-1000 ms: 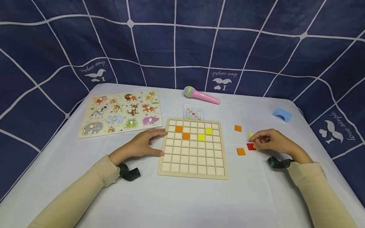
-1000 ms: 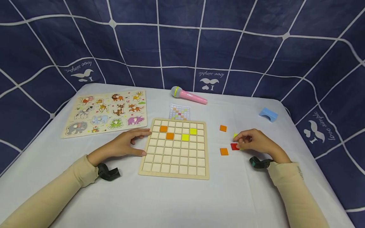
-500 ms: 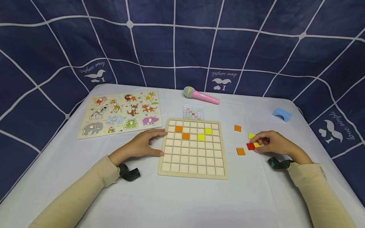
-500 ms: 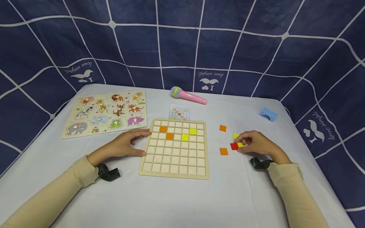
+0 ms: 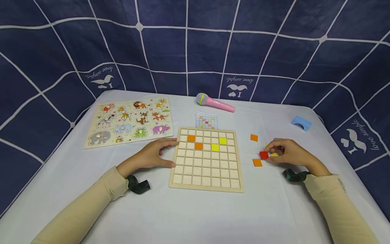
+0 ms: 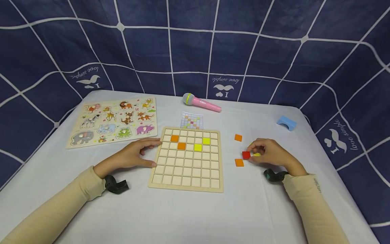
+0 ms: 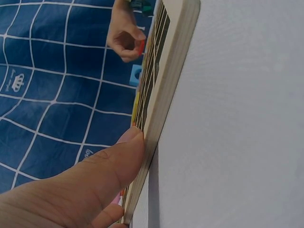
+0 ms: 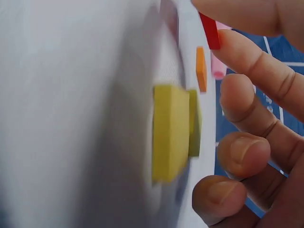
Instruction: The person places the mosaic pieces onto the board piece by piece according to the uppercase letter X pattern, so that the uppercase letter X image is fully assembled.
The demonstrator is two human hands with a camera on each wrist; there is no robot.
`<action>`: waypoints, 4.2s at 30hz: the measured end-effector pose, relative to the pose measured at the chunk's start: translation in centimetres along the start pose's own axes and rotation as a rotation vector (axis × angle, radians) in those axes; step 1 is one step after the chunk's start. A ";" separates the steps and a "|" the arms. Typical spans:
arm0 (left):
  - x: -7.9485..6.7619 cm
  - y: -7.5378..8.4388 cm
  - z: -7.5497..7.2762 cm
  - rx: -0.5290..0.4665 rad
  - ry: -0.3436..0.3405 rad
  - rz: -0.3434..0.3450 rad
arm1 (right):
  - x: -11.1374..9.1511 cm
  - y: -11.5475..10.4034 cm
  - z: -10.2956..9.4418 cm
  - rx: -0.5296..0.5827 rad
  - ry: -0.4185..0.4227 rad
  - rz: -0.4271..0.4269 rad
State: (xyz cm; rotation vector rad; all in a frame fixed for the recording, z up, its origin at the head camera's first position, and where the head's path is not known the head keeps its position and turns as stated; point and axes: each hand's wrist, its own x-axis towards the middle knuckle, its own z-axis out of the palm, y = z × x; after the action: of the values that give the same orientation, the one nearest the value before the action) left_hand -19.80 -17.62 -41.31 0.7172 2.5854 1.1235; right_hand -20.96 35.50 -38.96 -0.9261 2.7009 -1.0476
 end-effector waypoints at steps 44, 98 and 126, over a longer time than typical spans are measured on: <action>-0.1 0.2 -0.1 0.008 0.004 0.000 | 7.3 -5.6 4.8 0.020 -0.074 0.025; 0.1 0.0 0.0 -0.013 -0.004 -0.004 | 11.7 -10.8 10.5 0.019 -0.097 0.055; 0.2 -0.1 0.1 -0.016 -0.010 -0.001 | 11.9 -11.5 10.5 -0.048 -0.130 0.084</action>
State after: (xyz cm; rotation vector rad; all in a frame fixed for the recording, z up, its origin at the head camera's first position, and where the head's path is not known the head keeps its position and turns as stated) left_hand -20.00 -17.52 -41.43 0.7160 2.5652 1.1369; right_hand -21.73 15.95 -38.10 -0.8487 2.6432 -0.8779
